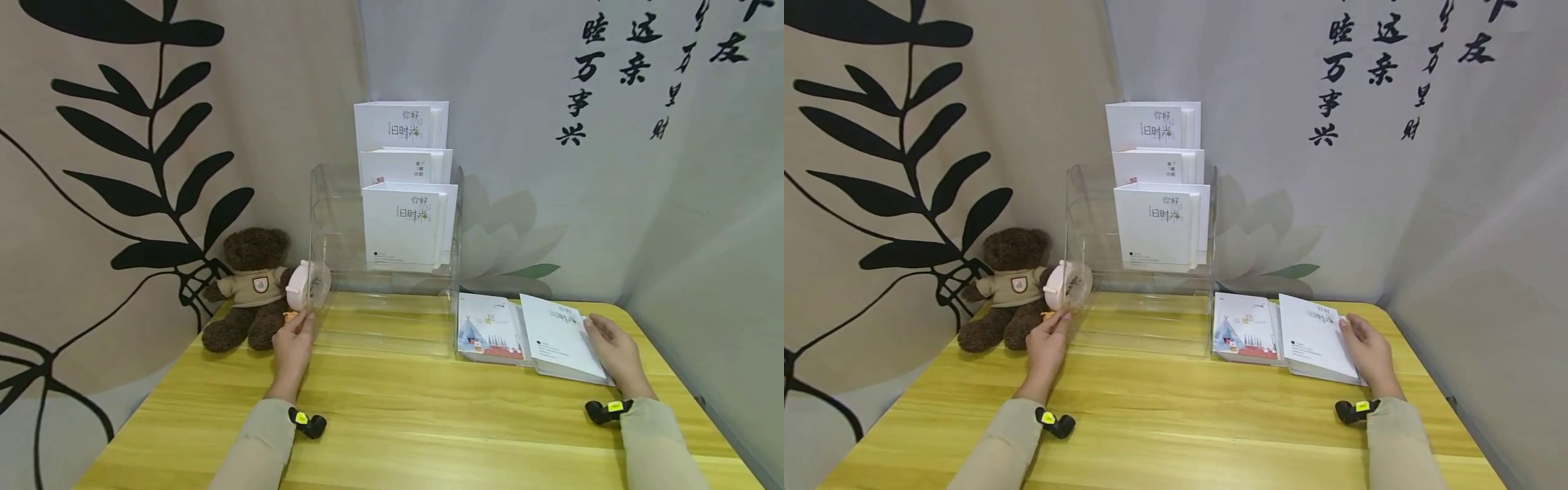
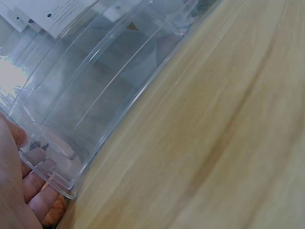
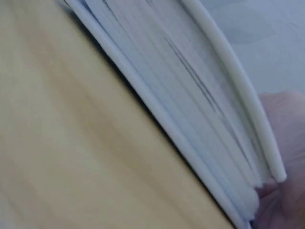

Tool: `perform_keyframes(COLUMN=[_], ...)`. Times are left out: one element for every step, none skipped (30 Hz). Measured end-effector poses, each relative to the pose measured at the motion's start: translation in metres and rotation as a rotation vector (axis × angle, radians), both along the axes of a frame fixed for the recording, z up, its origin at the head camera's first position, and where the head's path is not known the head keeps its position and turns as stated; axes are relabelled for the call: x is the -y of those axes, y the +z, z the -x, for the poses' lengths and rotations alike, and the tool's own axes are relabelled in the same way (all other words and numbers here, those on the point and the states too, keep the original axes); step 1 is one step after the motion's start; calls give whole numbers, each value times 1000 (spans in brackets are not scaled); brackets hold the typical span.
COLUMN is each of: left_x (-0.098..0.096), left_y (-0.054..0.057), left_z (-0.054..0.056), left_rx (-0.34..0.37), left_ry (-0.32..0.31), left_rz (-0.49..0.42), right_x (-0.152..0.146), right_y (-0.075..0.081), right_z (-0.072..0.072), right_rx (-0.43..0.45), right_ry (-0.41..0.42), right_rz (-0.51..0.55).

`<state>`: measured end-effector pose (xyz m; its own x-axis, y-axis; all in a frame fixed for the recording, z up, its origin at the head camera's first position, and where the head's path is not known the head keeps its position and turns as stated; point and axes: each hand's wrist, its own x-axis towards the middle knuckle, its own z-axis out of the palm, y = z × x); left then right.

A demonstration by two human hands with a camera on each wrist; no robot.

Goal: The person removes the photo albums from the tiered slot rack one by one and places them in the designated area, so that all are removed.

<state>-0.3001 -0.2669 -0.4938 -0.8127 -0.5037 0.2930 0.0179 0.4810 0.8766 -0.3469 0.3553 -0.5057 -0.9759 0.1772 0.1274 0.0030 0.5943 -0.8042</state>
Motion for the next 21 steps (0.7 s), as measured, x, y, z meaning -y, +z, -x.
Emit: perform_keyframes(left_x=[0, 0, 0, 0, 0, 0, -1, -1, -1, -1, -1, -1, -1, -1, -1, -1, -1, -1, -1, -1, -1], left_y=[0, -1, -1, -1, -1, -1, -1, -1, 0, 0, 0, 0, 1, 1, 1, 1, 1, 1, 2, 2, 2], left_z=[0, 0, 0, 0, 0, 0, 0, 0, -1, 0, -1, -1, -1, -1, -1, -1, -1, -1, -1, -1, -1], left_rx=[0, 0, -2, -3, -5, -8, -9, -11, -10, -10, -8, -5, -2, 0, 2, 2, 2, 1, -1, -5, -8], left_ry=[-1, -3, -4, -7, -9, -11, -15, -17, -19, -21, -21, -22, -23, -24, -23, -22, -21, -20, -19, -17, -17], left_rz=[1, 1, 0, 1, 2, 0, -2, -4, -6, -8, -10, -11, -12, -11, -11, -11, -12, -13, -15, -15, -17], right_x=[0, 0, 0, 0, 0, 0, 0, 1, 1, 1, 1, 2, 2, 2, 3, 4, 4, 5, 6, 8, 9], right_y=[0, -1, -1, -2, -2, -2, -2, -2, -2, -2, -2, -2, -1, -1, 0, 0, 1, 2, 4, 5, 7], right_z=[0, 0, 0, 0, 0, -1, -1, -2, -2, -2, -2, -3, -3, -3, -3, -3, -4, -4, -5, -5, -5], right_rx=[-4, -9, -13, -19, -25, -31, -35, -40, -42, -45, -49, -52, -53, -54, -53, -54, -54, -56, -61, -67, -78], right_ry=[-11, -16, -21, -20, -21, -19, -20, -19, -21, -21, -22, -24, -28, -30, -32, -35, -39, -43, -49, -52, -57], right_rz=[3, 10, 13, 13, 11, 8, 9, 13, 15, 18, 21, 24, 27, 30, 34, 38, 44, 51, 57, 62, 63])
